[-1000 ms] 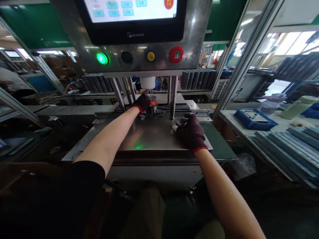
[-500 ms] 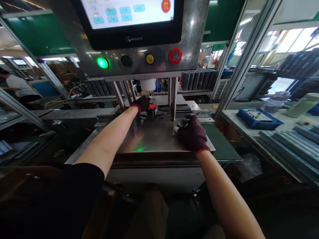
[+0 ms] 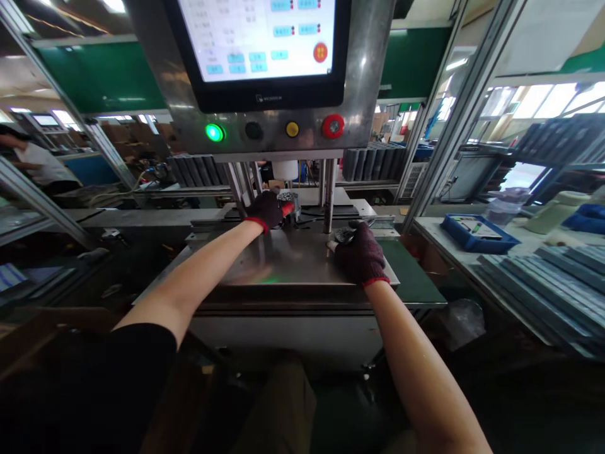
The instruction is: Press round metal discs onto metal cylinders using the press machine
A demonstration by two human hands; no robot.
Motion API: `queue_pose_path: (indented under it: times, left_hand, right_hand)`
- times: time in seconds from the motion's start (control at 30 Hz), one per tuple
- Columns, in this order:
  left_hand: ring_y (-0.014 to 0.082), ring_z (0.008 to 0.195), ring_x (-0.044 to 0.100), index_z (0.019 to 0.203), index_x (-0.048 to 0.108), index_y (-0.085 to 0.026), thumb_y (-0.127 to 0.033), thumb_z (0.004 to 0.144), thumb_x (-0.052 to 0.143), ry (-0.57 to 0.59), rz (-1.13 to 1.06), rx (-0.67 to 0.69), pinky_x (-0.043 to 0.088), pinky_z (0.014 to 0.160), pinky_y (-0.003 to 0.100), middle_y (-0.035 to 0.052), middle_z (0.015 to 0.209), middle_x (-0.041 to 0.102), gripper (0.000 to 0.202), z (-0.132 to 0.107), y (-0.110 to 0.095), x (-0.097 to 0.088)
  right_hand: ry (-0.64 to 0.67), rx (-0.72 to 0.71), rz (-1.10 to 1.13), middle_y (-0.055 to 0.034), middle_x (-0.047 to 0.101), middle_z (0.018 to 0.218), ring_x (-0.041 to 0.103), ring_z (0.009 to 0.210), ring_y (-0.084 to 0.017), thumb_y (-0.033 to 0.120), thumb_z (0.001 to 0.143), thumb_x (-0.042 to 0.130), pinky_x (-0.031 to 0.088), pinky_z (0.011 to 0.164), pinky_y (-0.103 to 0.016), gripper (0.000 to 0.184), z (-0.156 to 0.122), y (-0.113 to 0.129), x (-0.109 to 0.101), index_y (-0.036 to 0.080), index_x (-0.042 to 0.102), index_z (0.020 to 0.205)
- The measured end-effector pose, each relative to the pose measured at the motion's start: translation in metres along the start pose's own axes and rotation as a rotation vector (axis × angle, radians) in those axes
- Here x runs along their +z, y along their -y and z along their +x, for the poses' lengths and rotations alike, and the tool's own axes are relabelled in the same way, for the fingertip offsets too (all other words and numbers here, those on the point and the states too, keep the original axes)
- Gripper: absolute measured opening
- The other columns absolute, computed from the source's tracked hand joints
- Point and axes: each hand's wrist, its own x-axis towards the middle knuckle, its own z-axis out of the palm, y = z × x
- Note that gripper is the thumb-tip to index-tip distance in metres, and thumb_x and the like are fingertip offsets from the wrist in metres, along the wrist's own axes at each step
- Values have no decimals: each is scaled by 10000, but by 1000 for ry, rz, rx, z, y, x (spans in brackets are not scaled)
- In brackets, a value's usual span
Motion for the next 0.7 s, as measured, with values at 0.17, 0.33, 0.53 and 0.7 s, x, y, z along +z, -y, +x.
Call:
queue_pose_path:
  times: [0.17,0.33,0.53,0.7]
  left_hand:
    - [447,1765,234,1725,504,-237,-560,1052,699,-428,272,461,171,1433,645,167,1845,406,772,-43,-18,-64]
    - [459,1756,230,1742,481,-233,-660,1003,721,-447,274,437,126,1427,697,143,1870,370,887,-26,-21,-89]
    - [364,1729,299,1634,616,-326,-666,1020,667,-488,204,334,-23,1465,640,48,1747,565,704,-10,-27,-96]
    - [401,1738,315,1592,662,-246,-575,1030,698,-330,172,491,75,1475,624,91,1787,519,652,-41,-46,-60]
  right_hand:
    - [-9,15,-41,-183,754,1427,757,1254,-407,585,797,898,611,1065,-552,844,1,7,1,244,597,1508]
    - [4,51,-28,-160,760,1421,764,1231,-393,526,809,898,604,1072,-547,803,-1,11,-1,277,596,1510]
    - [-19,7,-3,-146,778,1374,766,1202,-376,500,773,912,602,1072,-546,816,2,4,2,292,604,1499]
    - [-23,-16,9,-147,773,1377,774,1158,-362,523,774,897,613,1056,-550,791,5,0,5,283,606,1469]
